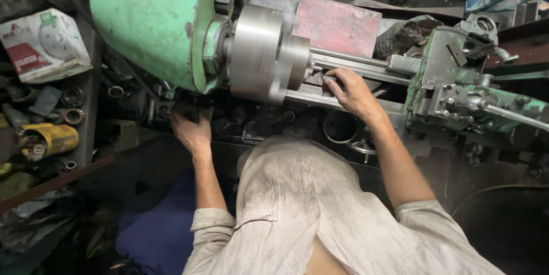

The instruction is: The person operates a lathe to smooth a cylindrical metal part, then moves to a workbench to clean and assemble small components into a metal housing. They use a rag to wipe parts and a hammer to tap a punch tool into the housing.

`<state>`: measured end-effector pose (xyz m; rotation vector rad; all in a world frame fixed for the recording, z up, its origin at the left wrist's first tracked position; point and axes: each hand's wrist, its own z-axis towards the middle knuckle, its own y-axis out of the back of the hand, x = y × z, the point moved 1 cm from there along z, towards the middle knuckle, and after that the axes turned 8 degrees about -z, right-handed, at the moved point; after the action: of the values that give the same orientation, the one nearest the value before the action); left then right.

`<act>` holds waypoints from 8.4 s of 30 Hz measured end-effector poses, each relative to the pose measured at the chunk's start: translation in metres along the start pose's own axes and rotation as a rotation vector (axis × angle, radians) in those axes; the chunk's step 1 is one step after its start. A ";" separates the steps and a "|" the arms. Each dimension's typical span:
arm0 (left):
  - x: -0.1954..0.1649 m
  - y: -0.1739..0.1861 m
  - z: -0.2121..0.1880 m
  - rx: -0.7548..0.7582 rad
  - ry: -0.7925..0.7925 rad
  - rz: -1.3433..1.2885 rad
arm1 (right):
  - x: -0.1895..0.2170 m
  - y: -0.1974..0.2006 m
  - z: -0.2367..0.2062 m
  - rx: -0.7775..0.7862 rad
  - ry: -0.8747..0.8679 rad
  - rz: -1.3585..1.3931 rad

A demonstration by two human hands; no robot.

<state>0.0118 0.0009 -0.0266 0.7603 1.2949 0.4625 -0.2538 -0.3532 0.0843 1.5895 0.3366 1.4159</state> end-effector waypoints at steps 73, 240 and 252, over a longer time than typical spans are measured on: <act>-0.007 0.046 -0.009 -0.025 0.070 0.021 | 0.108 -0.274 -0.042 0.626 -0.030 -0.252; 0.046 0.056 0.033 0.120 -0.145 -0.113 | 0.164 -0.308 0.016 0.550 -0.060 0.136; 0.005 0.051 0.023 0.164 -0.299 0.150 | 0.015 -0.226 -0.092 0.586 -0.198 0.349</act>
<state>0.0405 0.0334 0.0094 1.0288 1.0084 0.3489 -0.2468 -0.1840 -0.0920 2.3406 0.3919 1.4790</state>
